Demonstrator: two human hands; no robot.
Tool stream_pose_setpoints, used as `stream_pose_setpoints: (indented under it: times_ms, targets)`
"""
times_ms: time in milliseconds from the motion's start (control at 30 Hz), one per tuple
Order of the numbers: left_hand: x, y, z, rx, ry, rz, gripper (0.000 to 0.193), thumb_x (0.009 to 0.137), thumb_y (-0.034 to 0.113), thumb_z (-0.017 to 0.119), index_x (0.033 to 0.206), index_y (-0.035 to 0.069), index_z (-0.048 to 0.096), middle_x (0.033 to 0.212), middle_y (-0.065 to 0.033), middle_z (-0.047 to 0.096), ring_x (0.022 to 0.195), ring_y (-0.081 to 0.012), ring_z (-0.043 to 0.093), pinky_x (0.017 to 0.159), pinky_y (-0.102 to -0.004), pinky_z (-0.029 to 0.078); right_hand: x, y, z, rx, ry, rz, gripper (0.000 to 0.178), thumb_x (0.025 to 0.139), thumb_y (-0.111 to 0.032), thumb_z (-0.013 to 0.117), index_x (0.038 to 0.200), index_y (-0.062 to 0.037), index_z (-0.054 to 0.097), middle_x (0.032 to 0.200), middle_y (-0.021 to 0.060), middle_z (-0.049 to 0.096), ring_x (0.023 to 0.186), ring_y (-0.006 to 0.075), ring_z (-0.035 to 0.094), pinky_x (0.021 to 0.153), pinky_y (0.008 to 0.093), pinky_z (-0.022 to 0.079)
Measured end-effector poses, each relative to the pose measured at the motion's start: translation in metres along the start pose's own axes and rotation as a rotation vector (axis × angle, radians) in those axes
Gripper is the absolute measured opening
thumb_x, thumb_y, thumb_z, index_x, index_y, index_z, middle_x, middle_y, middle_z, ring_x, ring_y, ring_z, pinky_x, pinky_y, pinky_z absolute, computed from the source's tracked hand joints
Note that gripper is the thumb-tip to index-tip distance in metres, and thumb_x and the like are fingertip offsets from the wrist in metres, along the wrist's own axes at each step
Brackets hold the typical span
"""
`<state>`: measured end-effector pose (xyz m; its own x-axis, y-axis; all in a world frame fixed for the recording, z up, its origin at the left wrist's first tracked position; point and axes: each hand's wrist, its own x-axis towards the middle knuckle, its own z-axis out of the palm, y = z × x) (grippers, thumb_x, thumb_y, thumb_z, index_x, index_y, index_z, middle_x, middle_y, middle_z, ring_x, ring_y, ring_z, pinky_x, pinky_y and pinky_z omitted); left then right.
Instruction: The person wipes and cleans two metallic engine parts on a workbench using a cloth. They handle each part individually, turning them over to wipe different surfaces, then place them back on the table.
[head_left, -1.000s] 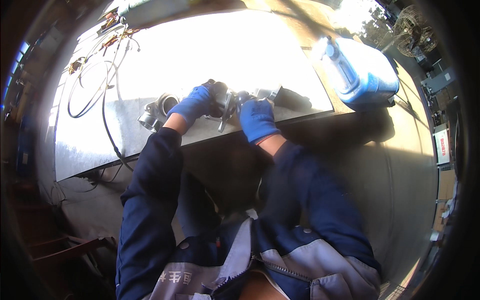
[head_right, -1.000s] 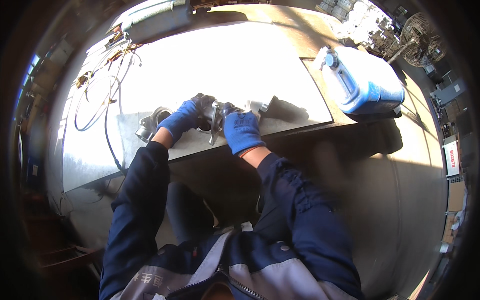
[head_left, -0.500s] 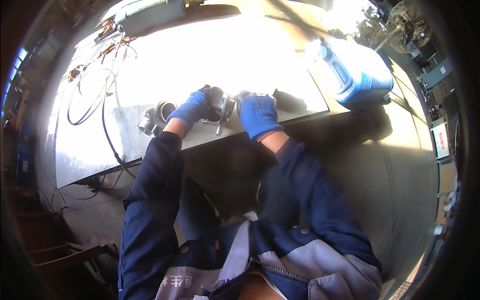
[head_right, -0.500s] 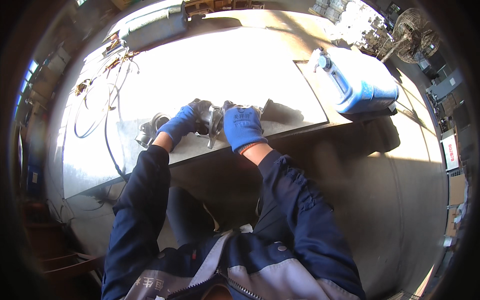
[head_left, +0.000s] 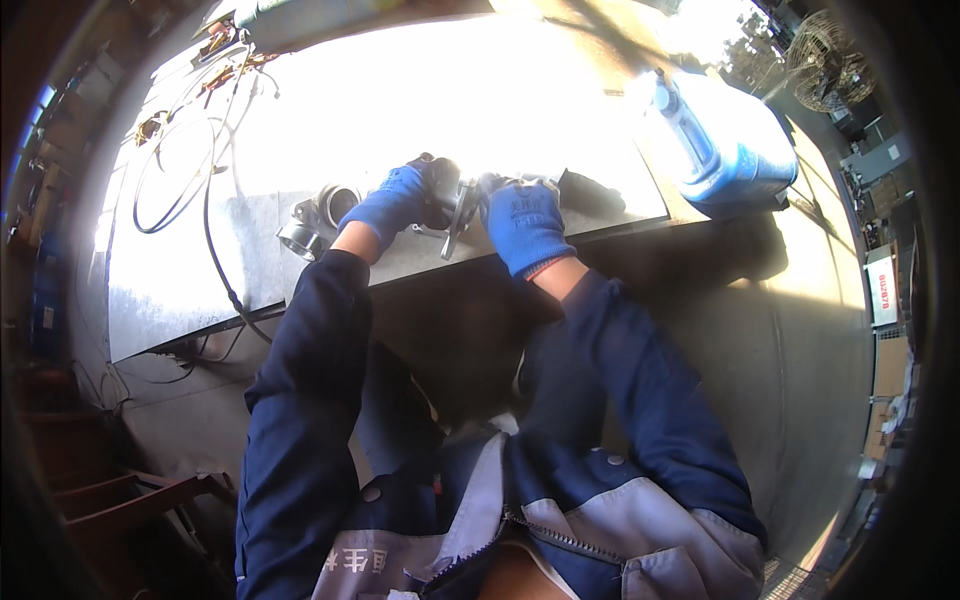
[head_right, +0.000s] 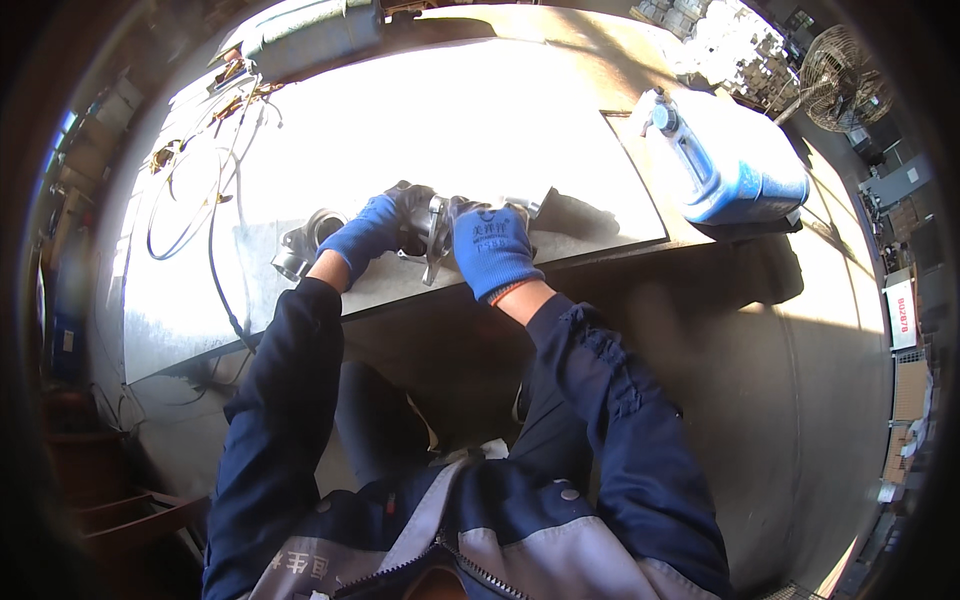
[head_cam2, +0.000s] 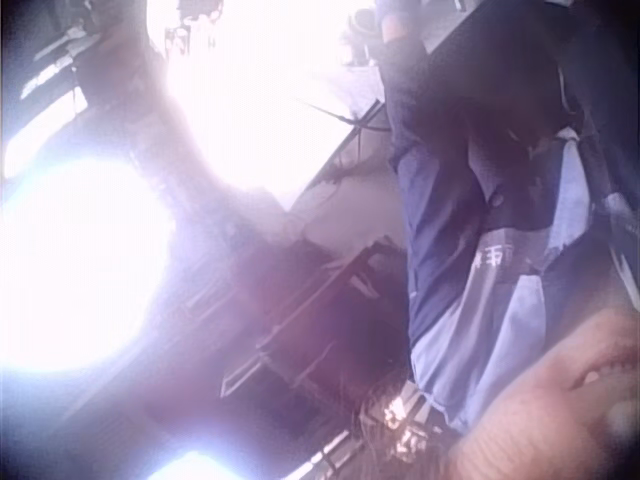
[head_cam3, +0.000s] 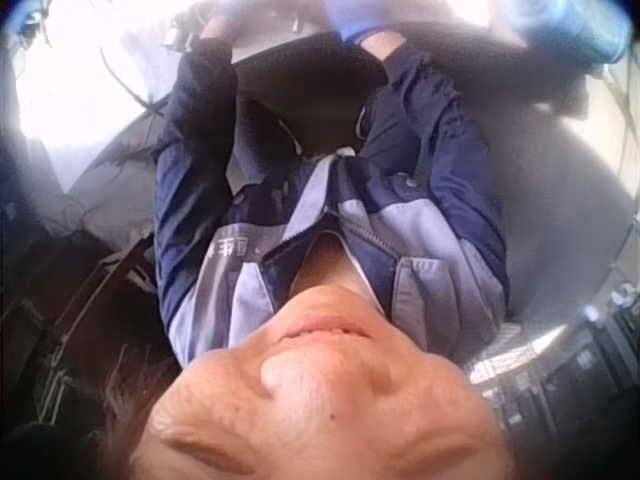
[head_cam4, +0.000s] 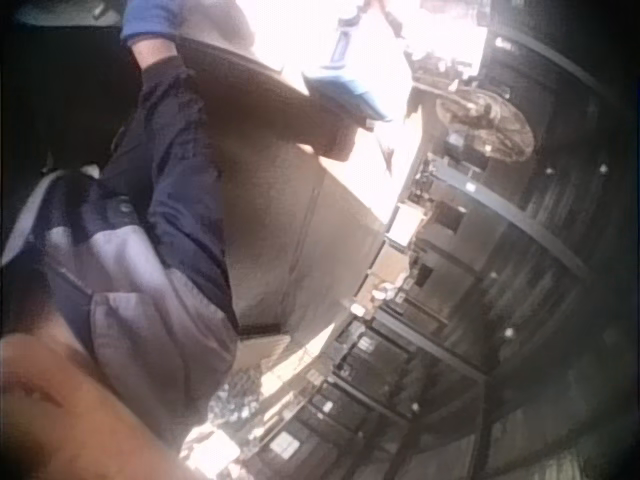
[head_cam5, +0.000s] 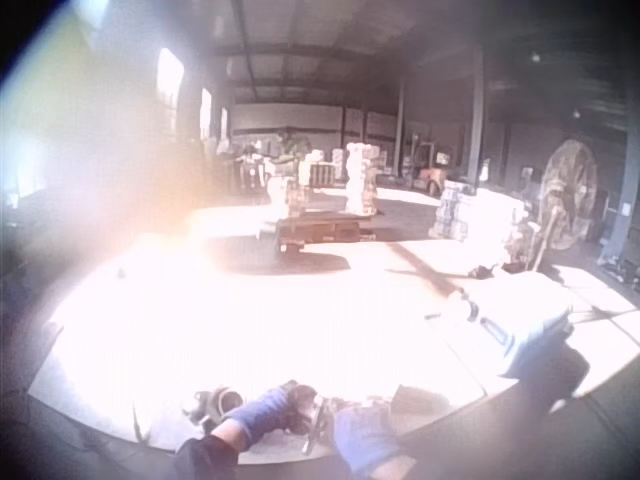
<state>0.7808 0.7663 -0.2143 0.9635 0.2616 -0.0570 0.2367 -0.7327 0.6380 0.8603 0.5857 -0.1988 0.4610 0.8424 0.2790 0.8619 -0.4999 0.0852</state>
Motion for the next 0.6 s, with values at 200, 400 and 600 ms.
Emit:
stream_pose_setpoints:
  times_ms: [200, 400, 600]
  targets:
    - [-0.003, 0.007, -0.003, 0.016, -0.025, -0.054, 0.070, 0.054, 0.002, 0.085, 0.119, 0.012, 0.060, 0.112, -0.0077, 0.063, 0.103, -0.0228, 0.061, 0.087, -0.0346, 0.051, 0.006, 0.004, -0.004, -0.045, 0.066, -0.020, 0.024, 0.090, -0.023, 0.049, 0.080, -0.0098, 0.066, 0.069, 0.0094, 0.067, 0.064, 0.0258, 0.066, 0.058, 0.0408, 0.047]
    - [0.004, -0.002, 0.001, 0.144, -0.029, 0.035, 0.069, 0.054, 0.011, 0.085, 0.118, 0.012, 0.059, 0.112, -0.0096, 0.062, 0.104, -0.0267, 0.059, 0.089, -0.0368, 0.050, -0.001, 0.002, 0.010, -0.127, 0.102, -0.031, 0.019, 0.092, -0.021, 0.048, 0.086, -0.0115, 0.063, 0.067, 0.0061, 0.066, 0.061, 0.0230, 0.066, 0.055, 0.0392, 0.046]
    - [0.001, -0.020, 0.005, 0.067, 0.105, 0.277, 0.047, 0.068, 0.029, 0.079, 0.107, 0.013, 0.059, 0.098, -0.0092, 0.063, 0.089, -0.0239, 0.064, 0.077, -0.0361, 0.054, -0.022, -0.026, 0.035, -0.120, 0.060, 0.079, 0.012, 0.086, -0.017, 0.053, 0.093, -0.0089, 0.058, 0.067, 0.0058, 0.064, 0.062, 0.0233, 0.066, 0.055, 0.0404, 0.046]
